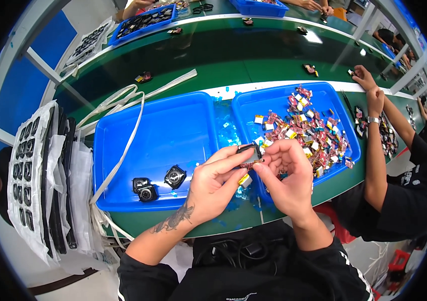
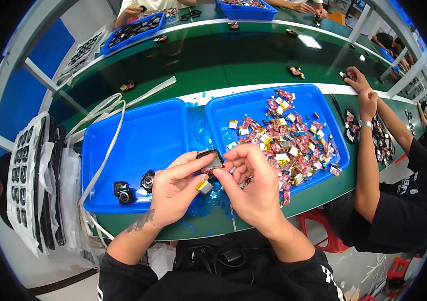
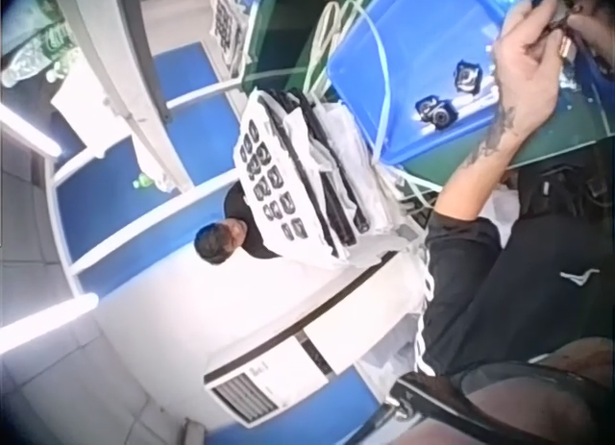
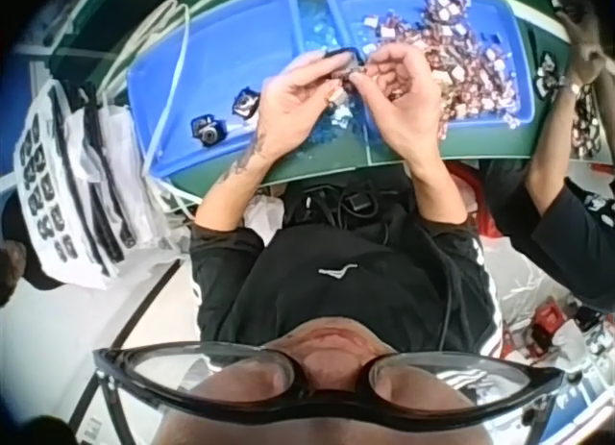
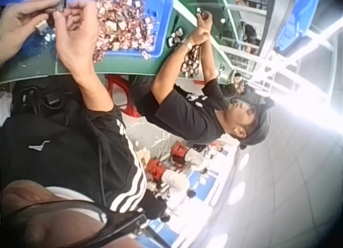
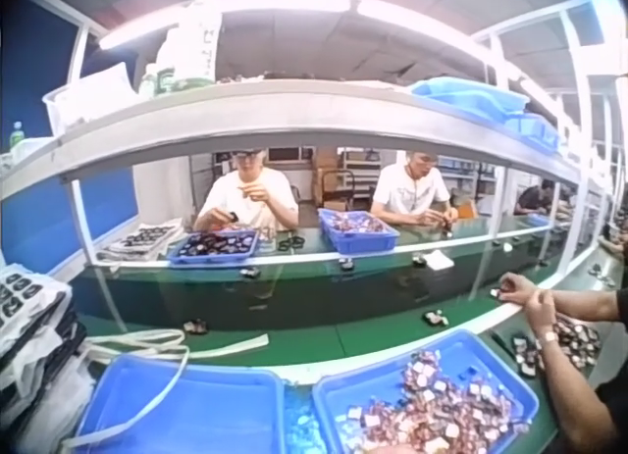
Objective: Assembling small electronic housing units by manually joining parts from trays on a factory assembly line.
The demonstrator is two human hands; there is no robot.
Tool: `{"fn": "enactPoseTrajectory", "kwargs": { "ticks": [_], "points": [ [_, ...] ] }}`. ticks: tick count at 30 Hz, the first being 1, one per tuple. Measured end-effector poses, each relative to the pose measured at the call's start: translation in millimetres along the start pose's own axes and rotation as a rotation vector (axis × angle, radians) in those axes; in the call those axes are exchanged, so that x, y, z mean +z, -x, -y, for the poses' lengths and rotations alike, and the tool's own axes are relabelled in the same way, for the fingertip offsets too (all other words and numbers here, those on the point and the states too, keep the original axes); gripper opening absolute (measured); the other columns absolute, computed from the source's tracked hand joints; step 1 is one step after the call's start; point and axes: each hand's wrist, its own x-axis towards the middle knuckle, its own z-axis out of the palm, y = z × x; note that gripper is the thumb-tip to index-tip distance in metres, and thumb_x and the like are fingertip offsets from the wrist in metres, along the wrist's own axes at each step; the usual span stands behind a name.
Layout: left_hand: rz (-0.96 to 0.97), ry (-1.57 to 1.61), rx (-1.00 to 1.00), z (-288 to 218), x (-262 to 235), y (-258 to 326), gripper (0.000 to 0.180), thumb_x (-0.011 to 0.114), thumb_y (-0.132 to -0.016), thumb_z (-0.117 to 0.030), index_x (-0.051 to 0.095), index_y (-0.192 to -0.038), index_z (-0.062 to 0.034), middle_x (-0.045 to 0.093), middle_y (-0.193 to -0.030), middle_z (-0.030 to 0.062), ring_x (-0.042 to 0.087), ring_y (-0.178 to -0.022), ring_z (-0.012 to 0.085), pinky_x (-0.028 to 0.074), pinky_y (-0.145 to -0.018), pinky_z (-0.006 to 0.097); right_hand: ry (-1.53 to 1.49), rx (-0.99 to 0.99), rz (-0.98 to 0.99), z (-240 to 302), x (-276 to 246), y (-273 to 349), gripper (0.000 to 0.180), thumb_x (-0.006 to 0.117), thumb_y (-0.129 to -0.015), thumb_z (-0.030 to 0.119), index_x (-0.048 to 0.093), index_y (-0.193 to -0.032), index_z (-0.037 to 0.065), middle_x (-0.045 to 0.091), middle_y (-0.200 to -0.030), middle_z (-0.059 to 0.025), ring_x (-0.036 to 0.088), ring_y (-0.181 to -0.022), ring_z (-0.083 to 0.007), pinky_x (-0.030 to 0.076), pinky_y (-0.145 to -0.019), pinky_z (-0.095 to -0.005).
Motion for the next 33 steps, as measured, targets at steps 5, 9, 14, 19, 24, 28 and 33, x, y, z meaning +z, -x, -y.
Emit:
{"fn": "enactPoseTrajectory", "kwargs": {
  "ticks": [5, 9, 14, 19, 24, 28, 33],
  "points": [
    [-0.011, -0.019, 0.015, 4, 0, 1, 0.034, 0.056, -0.091, 0.007, 0.061, -0.124, 0.0008, 0.052, -0.131, 0.0143, 0.061, -0.109, 0.0183, 0.053, -0.090, 0.026, 0.078, 0.029, 0.053, 4, -6, -4, 0.031, 0.073, -0.078, -0.004, 0.054, -0.102, 0.001, 0.062, -0.078, -0.0025, 0.045, -0.054, -0.0021, 0.036, -0.050, -0.0177],
    [-0.045, -0.002, 0.031, 4, 5, 2, 0.031, 0.057, -0.090, 0.007, 0.063, -0.121, 0.0011, 0.055, -0.128, 0.0141, 0.062, -0.108, 0.0187, 0.054, -0.089, 0.027, 0.087, 0.007, 0.022, 0, -3, -2, 0.032, 0.073, -0.077, -0.004, 0.054, -0.102, 0.001, 0.062, -0.077, -0.0022, 0.044, -0.054, -0.0026, 0.035, -0.049, -0.0181],
    [-0.097, 0.010, 0.074, 7, 3, 4, 0.028, 0.058, -0.089, 0.008, 0.067, -0.114, 0.0013, 0.058, -0.126, 0.0147, 0.062, -0.109, 0.0205, 0.055, -0.090, 0.029, 0.136, -0.044, 0.015, -1, 7, -4, 0.037, 0.074, -0.077, -0.003, 0.055, -0.108, 0.001, 0.061, -0.087, -0.0052, 0.054, -0.067, -0.0067, 0.047, -0.056, -0.0206],
    [-0.158, -0.201, 0.202, -11, -7, 1, 0.042, 0.063, -0.086, 0.003, 0.058, -0.128, -0.0017, 0.056, -0.129, 0.0154, 0.061, -0.113, 0.0226, 0.055, -0.090, 0.030, 0.143, -0.036, 0.144, -2, 10, -20, 0.039, 0.072, -0.078, -0.003, 0.054, -0.113, 0.000, 0.060, -0.095, -0.0069, 0.060, -0.078, -0.0097, 0.055, -0.067, -0.0227],
    [-0.397, -0.733, 0.121, -75, -77, -6, 0.034, 0.071, -0.080, -0.009, 0.060, -0.112, -0.0046, 0.064, -0.102, 0.0120, 0.065, -0.074, 0.0243, 0.052, -0.066, 0.031, 0.352, 0.017, 0.293, -18, -12, -150, 0.037, 0.067, -0.084, 0.001, 0.051, -0.117, 0.001, 0.067, -0.085, -0.0072, 0.060, -0.071, -0.0097, 0.048, -0.065, -0.0230],
    [0.012, -1.311, -0.330, -74, -89, 6, 0.047, 0.079, -0.069, -0.039, 0.060, -0.100, -0.0088, 0.067, -0.089, 0.0105, 0.067, -0.083, 0.0308, 0.051, -0.074, 0.040, 0.343, 0.328, 0.192, -67, -4, -246, 0.050, 0.082, -0.070, 0.014, 0.056, -0.111, 0.003, 0.065, -0.085, -0.0074, 0.060, -0.080, -0.0171, 0.050, -0.064, -0.0307],
    [0.079, -1.539, -0.425, -41, -82, 27, 0.048, 0.078, -0.069, -0.031, 0.057, -0.105, -0.0082, 0.066, -0.105, 0.0129, 0.064, -0.099, 0.0311, 0.047, -0.089, 0.041, 0.798, 0.228, 0.258, -89, 8, -264, 0.056, 0.088, -0.060, 0.029, 0.067, -0.104, 0.001, 0.067, -0.106, -0.0189, 0.065, -0.100, -0.0332, 0.052, -0.087, -0.0373]
  ]
}}
